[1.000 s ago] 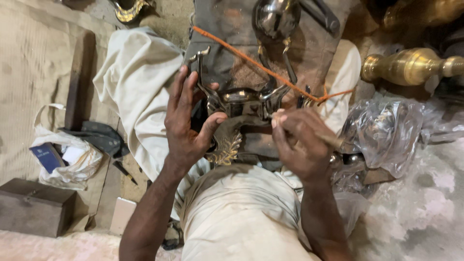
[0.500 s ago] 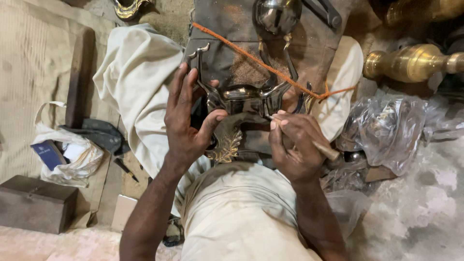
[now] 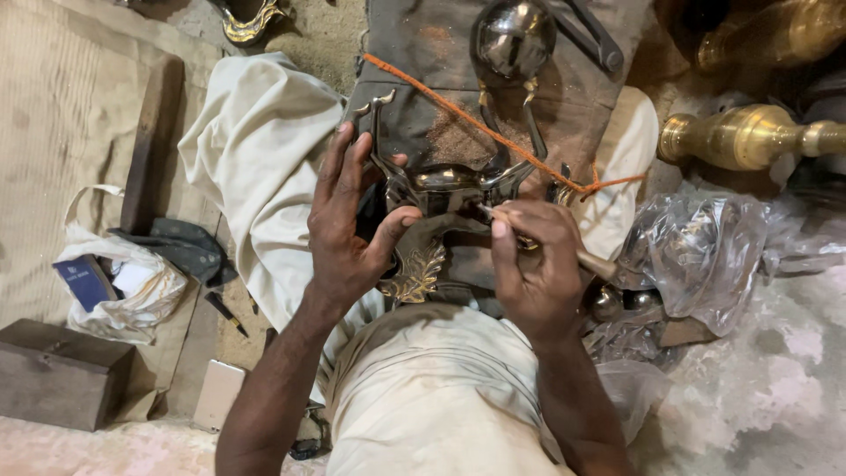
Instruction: The person sits on the floor working on a silver ornamental metal piece. They first scrape and detail the ornament with a small handheld tool, then hold a punch against the ornament and strike it with a wooden mallet to shape or decorate the metal.
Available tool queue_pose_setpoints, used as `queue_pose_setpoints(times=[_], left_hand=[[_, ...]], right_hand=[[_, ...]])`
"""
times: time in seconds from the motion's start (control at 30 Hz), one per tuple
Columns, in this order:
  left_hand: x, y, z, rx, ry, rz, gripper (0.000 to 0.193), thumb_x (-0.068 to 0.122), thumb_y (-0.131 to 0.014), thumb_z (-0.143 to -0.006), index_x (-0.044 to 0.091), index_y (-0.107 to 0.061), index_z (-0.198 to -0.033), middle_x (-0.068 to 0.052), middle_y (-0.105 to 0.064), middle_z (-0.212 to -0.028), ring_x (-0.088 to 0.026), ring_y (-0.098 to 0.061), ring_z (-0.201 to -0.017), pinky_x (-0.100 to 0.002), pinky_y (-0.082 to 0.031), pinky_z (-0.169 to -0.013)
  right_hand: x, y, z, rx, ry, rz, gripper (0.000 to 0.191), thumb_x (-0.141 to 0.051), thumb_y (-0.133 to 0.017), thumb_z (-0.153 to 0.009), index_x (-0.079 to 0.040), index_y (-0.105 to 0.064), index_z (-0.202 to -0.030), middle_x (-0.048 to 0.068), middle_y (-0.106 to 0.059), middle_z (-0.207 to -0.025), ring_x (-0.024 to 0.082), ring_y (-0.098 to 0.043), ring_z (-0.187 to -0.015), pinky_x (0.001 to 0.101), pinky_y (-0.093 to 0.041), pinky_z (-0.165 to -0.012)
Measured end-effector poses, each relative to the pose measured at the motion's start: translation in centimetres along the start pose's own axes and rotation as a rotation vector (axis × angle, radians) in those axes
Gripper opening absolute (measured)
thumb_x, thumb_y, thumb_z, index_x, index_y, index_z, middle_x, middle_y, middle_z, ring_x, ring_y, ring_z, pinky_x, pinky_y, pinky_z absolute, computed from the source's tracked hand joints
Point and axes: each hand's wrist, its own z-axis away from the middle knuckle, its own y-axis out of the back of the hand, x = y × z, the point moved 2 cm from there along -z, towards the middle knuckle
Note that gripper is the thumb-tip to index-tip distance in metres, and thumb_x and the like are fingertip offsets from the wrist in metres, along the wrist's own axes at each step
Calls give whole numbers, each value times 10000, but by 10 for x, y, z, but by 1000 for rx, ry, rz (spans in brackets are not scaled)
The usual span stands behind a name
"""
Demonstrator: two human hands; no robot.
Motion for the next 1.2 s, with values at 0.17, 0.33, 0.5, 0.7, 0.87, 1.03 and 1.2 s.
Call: queue_pose_setpoints(times=[0.17, 0.33, 0.5, 0.7, 0.87, 1.03, 1.2], left_hand=[[1, -1, -1, 9, 17, -17, 824, 305, -837, -965, 9, -397, -1596, -188, -335, -1682, -249, -709, -1304, -360, -585, -1108], [3, 0, -1, 13, -25, -118, 846, 304, -857, -958, 23, -402, -1613, -150, -384, -1658, -294, -650, -1384, -385, -533, -1155], [2, 0, -1, 11, -13, -109, 844, 305, -854, -956, 14, -401, -1605, -164, -391, -1633, -271, -677, -1325, -384, -528, -1129], [1, -1, -1, 9, 2, -44, 837, 305, -843, -980, 0, -385, -1610, -193, -328, -1708, -246, -722, -1267, -356, -563, -1102], [1, -1, -1, 7, -5, -43, 834, 307, -838, -982, 3, -385, -1612, -193, -322, -1677, -259, -715, -1278, -356, -561, -1110], [1, 1, -1, 8, -25, -93, 841, 326, -838, -976, 11, -388, -1613, -184, -356, -1649, -276, -678, -1331, -379, -535, -1141], [1, 1, 0, 9, -50, -149, 848, 334, -836, -993, 17, -376, -1630, -158, -390, -1639, -271, -653, -1370, -396, -507, -1172]], right_hand=[[0, 0, -13, -17, 26, 103, 159, 69, -760, -951, 17, -652, -1056, 142, -747, -1026, 225, -726, -981, 335, -569, -907], [-5, 3, -15, -11, -52, 106, 154, 63, -789, -957, 28, -689, -1069, 127, -750, -1038, 225, -728, -997, 329, -577, -941], [-7, 3, -18, -9, -94, 117, 146, 60, -796, -951, 30, -700, -1057, 130, -747, -1021, 229, -723, -983, 328, -571, -928], [-4, 5, -20, -45, -70, 69, 132, 80, -780, -940, 30, -693, -1025, 132, -745, -1003, 207, -725, -952, 316, -576, -887], [-2, 5, -17, -18, -53, 37, 155, 96, -780, -938, 26, -682, -1034, 129, -742, -1001, 212, -716, -961, 325, -574, -910], [-3, 7, -15, -57, -5, 21, 164, 103, -772, -943, 10, -676, -1038, 124, -750, -1017, 202, -725, -968, 295, -563, -843], [-3, 11, -17, -54, -9, 58, 176, 94, -791, -950, 0, -667, -1032, 112, -751, -1021, 189, -724, -921, 300, -559, -851]])
